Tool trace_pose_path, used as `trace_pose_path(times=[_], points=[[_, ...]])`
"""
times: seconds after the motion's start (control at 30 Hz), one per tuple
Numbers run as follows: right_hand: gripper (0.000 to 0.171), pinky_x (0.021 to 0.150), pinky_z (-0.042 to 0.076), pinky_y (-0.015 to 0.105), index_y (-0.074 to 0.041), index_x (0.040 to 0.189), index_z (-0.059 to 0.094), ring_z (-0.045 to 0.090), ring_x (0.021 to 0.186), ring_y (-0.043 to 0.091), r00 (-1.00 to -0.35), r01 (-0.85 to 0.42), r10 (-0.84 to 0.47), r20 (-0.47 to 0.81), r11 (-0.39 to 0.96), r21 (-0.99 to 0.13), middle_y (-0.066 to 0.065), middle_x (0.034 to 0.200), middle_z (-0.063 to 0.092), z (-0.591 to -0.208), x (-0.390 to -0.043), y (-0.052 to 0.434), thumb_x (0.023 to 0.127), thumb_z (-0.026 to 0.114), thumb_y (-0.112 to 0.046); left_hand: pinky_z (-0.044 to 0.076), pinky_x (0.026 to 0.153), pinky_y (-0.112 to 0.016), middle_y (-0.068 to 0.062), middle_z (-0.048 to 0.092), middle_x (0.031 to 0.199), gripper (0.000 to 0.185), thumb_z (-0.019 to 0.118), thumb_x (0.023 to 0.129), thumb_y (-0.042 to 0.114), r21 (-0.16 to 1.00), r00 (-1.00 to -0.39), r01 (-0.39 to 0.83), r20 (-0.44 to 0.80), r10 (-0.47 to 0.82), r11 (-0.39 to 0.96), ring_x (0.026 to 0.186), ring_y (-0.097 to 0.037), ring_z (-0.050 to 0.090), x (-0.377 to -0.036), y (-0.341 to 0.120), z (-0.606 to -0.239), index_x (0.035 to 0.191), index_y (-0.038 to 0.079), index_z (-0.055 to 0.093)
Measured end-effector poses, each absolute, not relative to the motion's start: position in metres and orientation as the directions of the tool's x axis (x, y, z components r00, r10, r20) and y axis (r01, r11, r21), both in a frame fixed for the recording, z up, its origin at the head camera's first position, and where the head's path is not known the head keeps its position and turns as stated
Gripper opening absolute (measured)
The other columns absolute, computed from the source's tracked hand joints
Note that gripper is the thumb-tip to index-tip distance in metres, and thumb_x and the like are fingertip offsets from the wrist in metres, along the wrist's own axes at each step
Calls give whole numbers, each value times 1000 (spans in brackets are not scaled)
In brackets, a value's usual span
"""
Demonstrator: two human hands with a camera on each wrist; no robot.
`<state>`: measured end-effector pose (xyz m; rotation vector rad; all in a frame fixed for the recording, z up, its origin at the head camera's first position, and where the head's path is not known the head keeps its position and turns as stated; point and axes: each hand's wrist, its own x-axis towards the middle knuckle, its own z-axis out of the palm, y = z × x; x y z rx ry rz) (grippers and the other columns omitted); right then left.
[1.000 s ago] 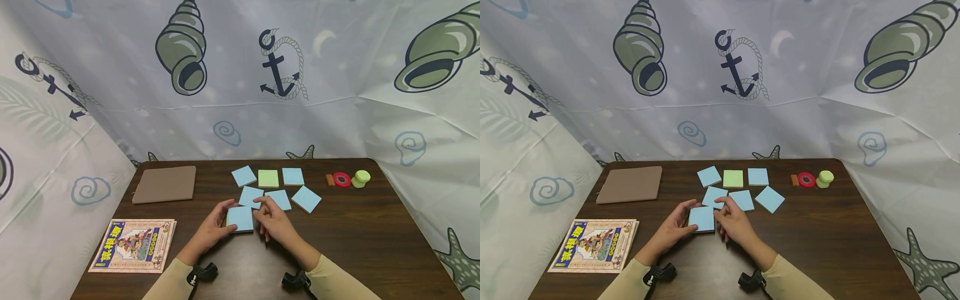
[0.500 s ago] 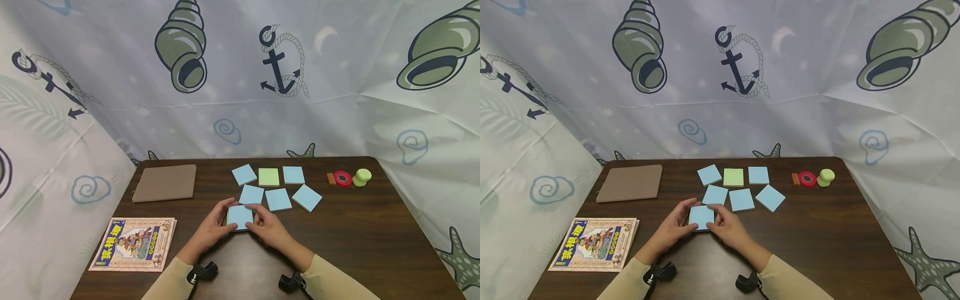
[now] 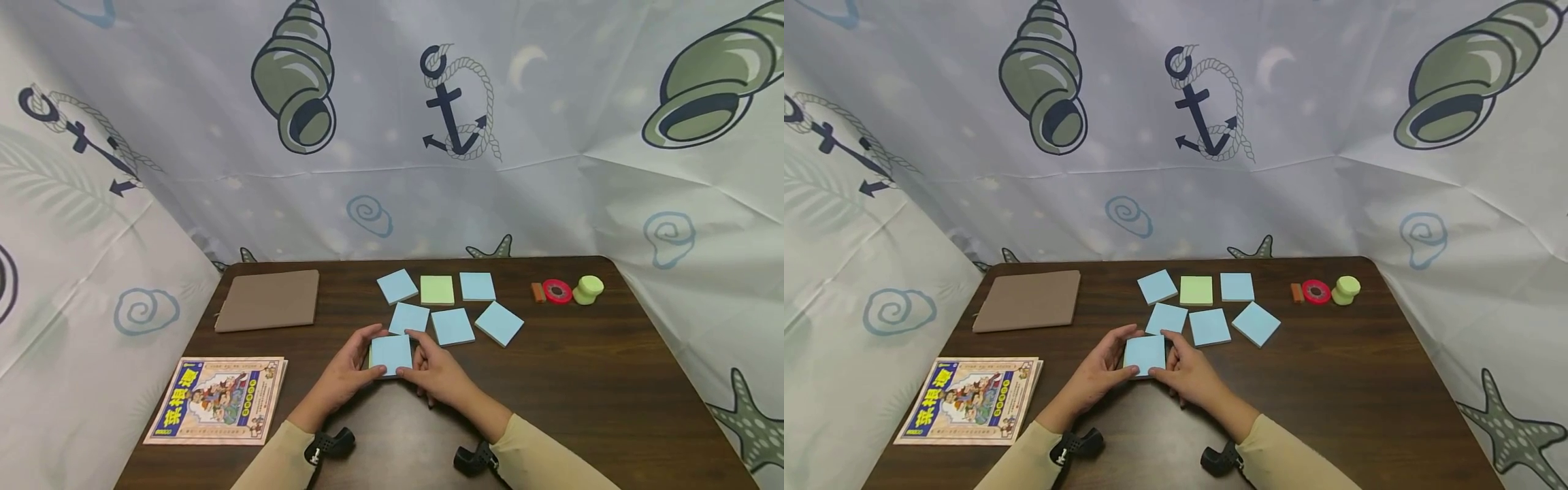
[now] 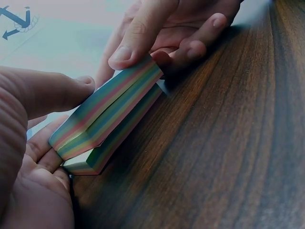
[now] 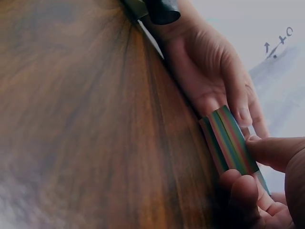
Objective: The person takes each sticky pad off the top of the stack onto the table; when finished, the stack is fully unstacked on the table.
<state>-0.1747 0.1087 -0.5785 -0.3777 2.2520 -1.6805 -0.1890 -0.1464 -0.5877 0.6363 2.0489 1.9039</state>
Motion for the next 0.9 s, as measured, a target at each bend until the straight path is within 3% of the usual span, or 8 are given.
trace_pose_path(times=[0.57,0.73,0.9], points=[[76,44,57,47,-19,161,40,65,53,22,-913,-9,-400,-85,227,-974,14,94,61,-577,-175,109,98,84,-18,27,125,-10,-25,44,168,82,77,101,5,991,-872,129,93,481,42,167,-36,24,-189,-147,-586,168,1,30],[75,42,57,45,-16,160,35,63,52,18,-912,-20,-405,-66,205,-979,12,97,57,-580,-175,109,101,80,-15,26,126,-10,-26,44,168,81,76,102,5,991,-872,133,102,479,31,166,-38,25,-190,-147,-588,168,-1,29],[59,36,49,37,-13,147,34,57,49,16,-919,-3,-392,-50,134,-991,17,104,54,-582,-172,110,103,74,-9,26,126,-11,-24,44,169,76,72,105,7,994,-873,107,84,481,21,165,-40,28,-190,-148,-591,168,0,29]])
